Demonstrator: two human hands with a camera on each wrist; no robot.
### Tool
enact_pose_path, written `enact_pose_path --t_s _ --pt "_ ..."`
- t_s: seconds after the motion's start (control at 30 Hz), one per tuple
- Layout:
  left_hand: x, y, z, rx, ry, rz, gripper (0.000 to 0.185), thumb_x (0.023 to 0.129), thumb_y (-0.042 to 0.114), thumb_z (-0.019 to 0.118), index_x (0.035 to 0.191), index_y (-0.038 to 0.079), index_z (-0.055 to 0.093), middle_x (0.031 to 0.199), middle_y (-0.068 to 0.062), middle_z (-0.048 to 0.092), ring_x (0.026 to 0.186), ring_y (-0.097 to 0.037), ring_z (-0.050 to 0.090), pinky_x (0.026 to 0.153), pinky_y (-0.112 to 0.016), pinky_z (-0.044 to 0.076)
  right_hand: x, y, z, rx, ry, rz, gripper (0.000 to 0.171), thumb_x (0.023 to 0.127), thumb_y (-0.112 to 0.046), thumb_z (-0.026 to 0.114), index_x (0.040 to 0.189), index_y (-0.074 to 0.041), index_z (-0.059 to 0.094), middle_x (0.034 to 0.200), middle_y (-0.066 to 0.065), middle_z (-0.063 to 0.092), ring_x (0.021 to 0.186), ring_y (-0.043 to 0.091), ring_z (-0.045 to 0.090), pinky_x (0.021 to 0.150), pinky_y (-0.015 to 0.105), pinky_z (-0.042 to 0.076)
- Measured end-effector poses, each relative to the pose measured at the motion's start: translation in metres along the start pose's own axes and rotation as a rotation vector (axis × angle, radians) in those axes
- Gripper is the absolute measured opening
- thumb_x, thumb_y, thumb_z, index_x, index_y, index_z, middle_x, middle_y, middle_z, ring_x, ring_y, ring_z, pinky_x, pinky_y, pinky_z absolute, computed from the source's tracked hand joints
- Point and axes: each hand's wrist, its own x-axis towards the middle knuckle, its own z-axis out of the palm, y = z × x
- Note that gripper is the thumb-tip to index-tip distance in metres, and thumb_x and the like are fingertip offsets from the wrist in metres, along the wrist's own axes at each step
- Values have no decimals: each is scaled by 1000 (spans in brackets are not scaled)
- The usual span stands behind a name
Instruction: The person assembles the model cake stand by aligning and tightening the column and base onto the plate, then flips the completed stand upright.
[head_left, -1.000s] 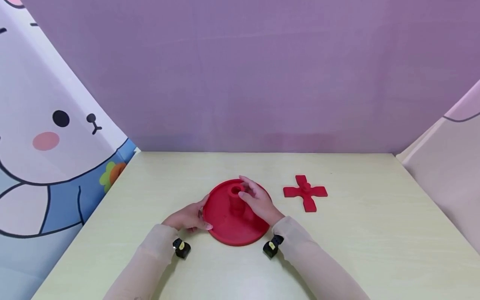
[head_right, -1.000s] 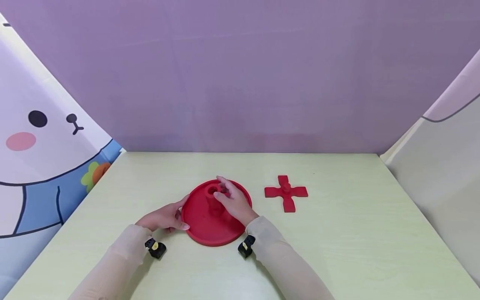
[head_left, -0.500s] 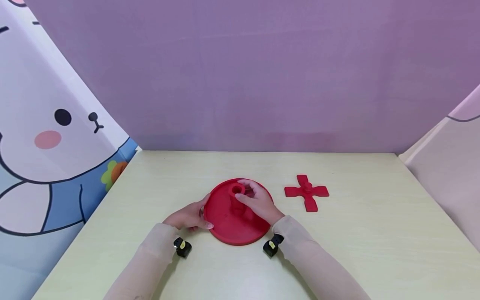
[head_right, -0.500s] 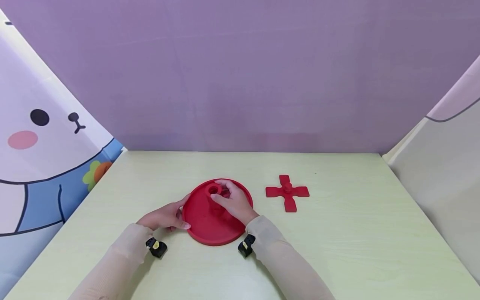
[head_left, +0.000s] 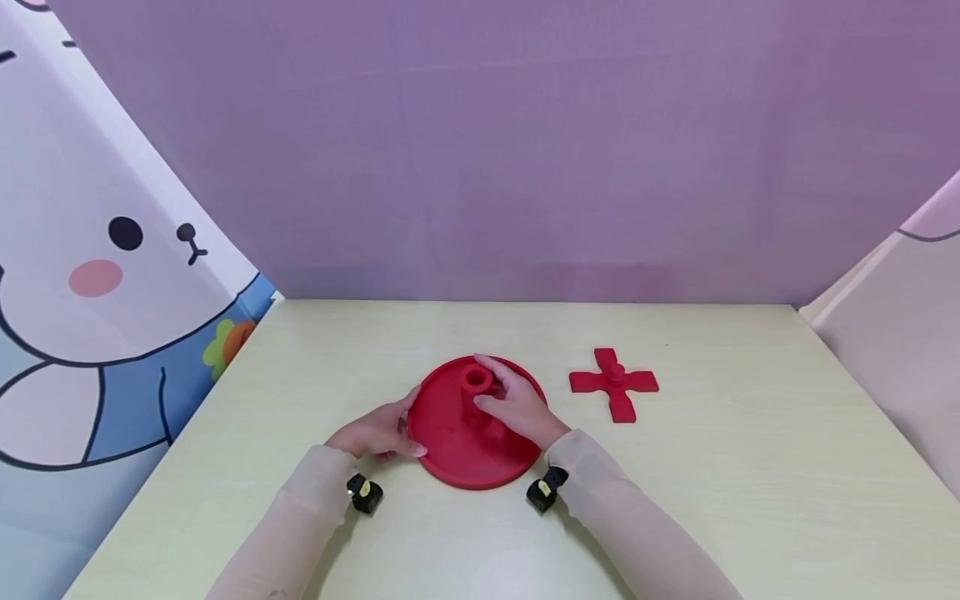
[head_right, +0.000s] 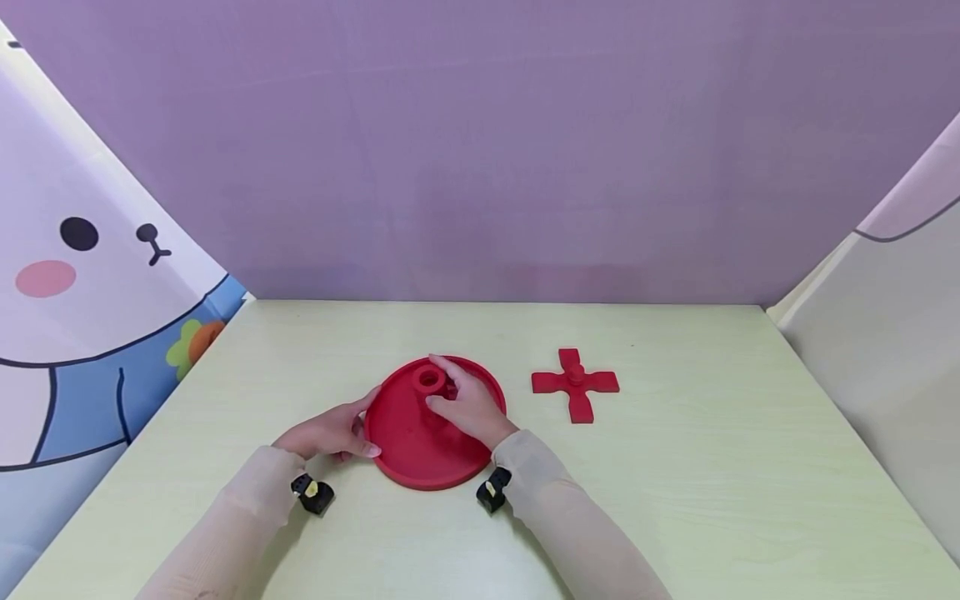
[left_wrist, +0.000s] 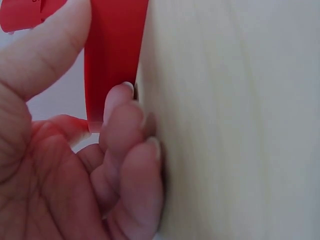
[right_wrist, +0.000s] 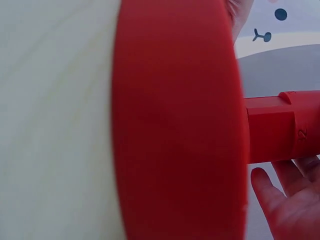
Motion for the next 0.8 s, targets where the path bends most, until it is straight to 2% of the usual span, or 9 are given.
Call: enact_pose_path --t_s 0.3,0.47,0.63,0.8 --pt "1 -1 0 10 8 -7 102 75 16 81 154 15 18 84 -9 55 52 -18 41 51 -26 39 4 -4 -1 -104 64 24 58 85 -10 73 137 -4 50 119 8 59 105 25 57 82 35 53" --pt "0 -2 0 2 3 -6 101 76 16 80 154 16 17 83 -9 54 51 -17 41 51 -26 39 6 -8 -6 -118 -25 46 65 86 -10 71 144 -4 40 123 10 55 111 27 53 82 36 53" --pt "-1 -2 -1 4 -8 0 100 77 16 79 155 15 15 81 -10 52 51 -17 41 51 -25 39 8 -12 -12 -20 -153 104 69 90 -6 65 149 -3 30 132 14 51 119 30 49 87 40 51" --pt "-3 0 1 -8 8 -1 101 76 15 81 154 16 18 90 -10 53 54 -18 42 52 -26 39 9 -14 -14 31 -170 159 60 89 -8 66 143 -4 41 126 13 54 114 28 52 87 42 51"
